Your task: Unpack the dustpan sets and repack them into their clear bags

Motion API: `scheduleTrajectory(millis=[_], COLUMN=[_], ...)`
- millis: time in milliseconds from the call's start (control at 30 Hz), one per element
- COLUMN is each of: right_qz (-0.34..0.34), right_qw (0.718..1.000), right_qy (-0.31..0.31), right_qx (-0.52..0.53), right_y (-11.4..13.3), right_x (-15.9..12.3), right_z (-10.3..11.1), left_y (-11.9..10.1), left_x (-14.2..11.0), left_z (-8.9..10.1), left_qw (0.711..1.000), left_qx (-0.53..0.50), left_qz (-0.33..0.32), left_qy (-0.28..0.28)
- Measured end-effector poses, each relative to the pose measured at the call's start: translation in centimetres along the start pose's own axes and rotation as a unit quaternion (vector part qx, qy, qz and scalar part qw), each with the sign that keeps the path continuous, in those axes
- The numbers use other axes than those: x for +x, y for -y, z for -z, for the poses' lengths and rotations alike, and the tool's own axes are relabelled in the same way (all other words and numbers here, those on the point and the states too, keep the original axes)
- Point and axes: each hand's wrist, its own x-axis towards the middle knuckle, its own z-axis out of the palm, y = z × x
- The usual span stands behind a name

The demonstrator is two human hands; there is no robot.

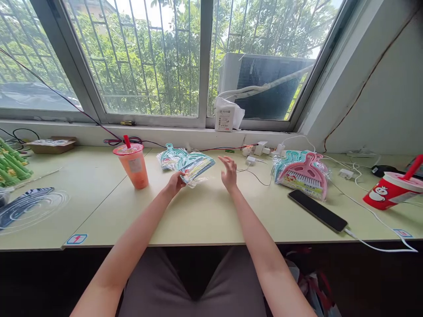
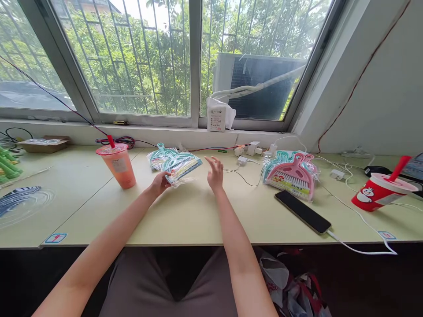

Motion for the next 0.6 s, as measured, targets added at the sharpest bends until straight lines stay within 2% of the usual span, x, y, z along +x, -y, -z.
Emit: scheduleTrajectory(millis=[67, 133, 400, 500, 600], right_qz=[0.028, 0.020, -0.088, -0.109, -0.110], right_qw=[0.998, 0.994, 0.954, 0.944, 0.947], right_qy=[0.039, 0.056, 0.087, 0.072, 0.035], right_qx=[0.039, 0.091, 0.275, 0.302, 0.301], right_y=[-0.6, -0.9, -0.4, -0.1, 0.0], right_x=[0.2, 0.2, -0.1, 0.0, 0.0], right_z=[0.0, -0.1, 0.3, 0.3, 0.0], left_y=[0.1, 0.1, -0.3, -0.4, -0.5], left_x=[0.3, 0.7, 1.4, 1.1, 0.8], left_z=[0.5, 1.1, 3.3, 3.4, 3.3], left_qw=[1.000, 1.000, 0.989, 0.975, 0.958], left_qx=[-0.009, -0.011, 0.097, 0.172, 0.225], left_qz=[0.003, 0.010, 0.065, 0.072, 0.065], left_qy=[0.006, 0.014, 0.085, 0.120, 0.166])
